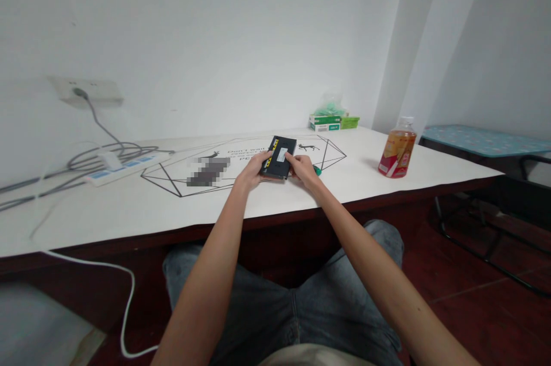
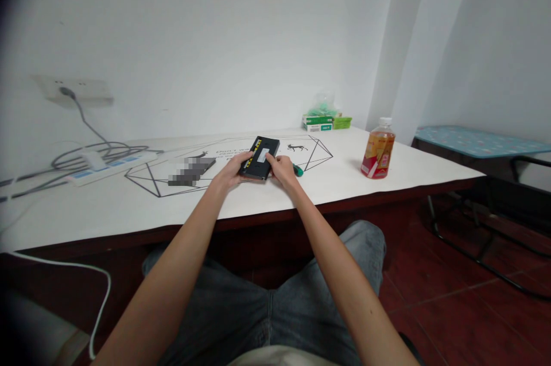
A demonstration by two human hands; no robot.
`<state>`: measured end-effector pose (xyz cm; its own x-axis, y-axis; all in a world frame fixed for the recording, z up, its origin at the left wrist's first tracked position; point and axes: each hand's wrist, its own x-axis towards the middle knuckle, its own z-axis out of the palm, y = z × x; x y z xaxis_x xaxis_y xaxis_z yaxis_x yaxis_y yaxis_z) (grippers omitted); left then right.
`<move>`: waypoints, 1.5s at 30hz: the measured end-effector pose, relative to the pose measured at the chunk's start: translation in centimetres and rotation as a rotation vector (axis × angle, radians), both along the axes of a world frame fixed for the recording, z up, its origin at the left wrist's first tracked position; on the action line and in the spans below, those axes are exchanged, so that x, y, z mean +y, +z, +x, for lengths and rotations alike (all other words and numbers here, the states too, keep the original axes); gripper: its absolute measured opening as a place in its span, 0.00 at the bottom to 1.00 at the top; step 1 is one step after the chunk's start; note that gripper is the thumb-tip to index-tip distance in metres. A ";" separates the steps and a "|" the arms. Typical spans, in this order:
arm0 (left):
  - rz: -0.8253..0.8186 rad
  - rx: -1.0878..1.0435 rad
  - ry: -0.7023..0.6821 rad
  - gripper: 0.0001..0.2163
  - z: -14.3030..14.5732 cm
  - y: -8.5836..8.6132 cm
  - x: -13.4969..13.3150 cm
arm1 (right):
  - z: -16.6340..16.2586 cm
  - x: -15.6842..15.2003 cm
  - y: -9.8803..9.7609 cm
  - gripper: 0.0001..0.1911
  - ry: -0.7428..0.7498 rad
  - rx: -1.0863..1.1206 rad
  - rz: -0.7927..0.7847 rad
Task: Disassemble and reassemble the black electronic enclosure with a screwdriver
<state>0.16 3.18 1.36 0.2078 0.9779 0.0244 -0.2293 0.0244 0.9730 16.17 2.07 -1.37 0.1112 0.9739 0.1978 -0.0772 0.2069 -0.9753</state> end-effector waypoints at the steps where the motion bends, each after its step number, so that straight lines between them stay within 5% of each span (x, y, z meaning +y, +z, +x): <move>1: 0.006 -0.004 -0.001 0.09 0.0 0.0 0.0 | 0.0 0.0 0.0 0.23 -0.001 -0.001 0.005; 31: 0.050 0.003 -0.102 0.10 -0.2 -0.5 0.5 | 0.5 1.0 -0.7 0.28 -0.035 -0.287 0.108; 45: 0.054 0.080 -0.077 0.09 0.1 -0.1 -0.3 | 1.0 -0.1 -0.3 0.31 -0.249 -0.826 0.225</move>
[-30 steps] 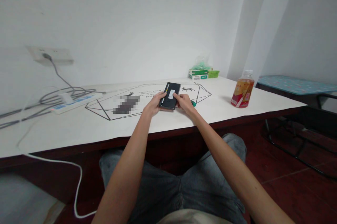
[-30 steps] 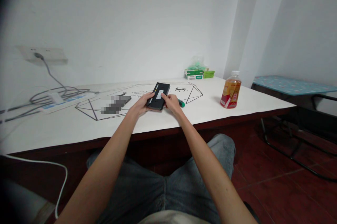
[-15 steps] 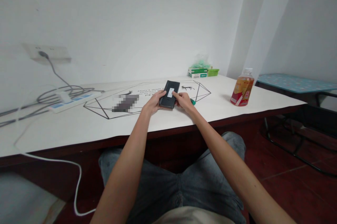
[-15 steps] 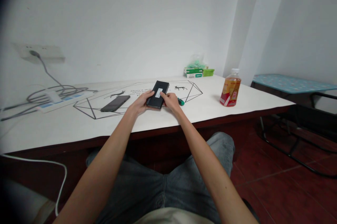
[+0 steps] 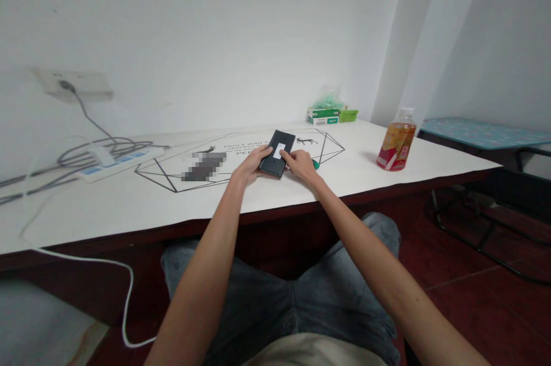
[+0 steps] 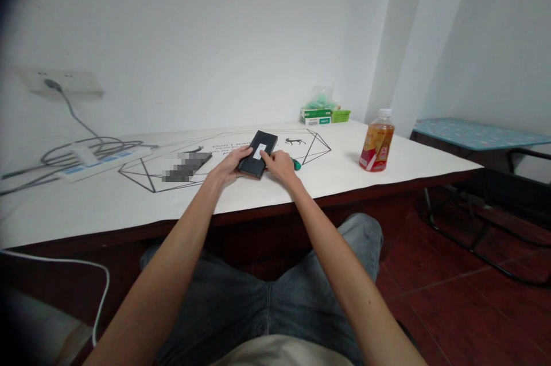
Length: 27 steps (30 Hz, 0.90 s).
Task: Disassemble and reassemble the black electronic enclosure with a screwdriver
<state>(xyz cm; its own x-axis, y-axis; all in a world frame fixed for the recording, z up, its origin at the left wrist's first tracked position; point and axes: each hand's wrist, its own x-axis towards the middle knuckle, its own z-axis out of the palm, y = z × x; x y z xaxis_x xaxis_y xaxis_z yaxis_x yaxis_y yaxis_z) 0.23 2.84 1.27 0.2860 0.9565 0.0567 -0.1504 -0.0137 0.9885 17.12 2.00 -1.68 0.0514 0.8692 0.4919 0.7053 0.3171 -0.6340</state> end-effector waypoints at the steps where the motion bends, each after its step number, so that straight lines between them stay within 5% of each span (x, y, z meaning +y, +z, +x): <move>1: -0.002 -0.003 -0.001 0.09 0.0 0.0 0.0 | 0.0 0.0 0.0 0.32 -0.008 -0.020 0.007; 14: -0.051 -0.082 0.002 0.06 0.0 -0.1 0.3 | -0.1 0.0 -0.4 0.33 0.016 -0.029 0.174; 27: -0.009 -0.042 -0.043 0.12 -0.2 -0.3 0.5 | -0.2 -0.4 -0.3 0.32 0.057 0.042 0.172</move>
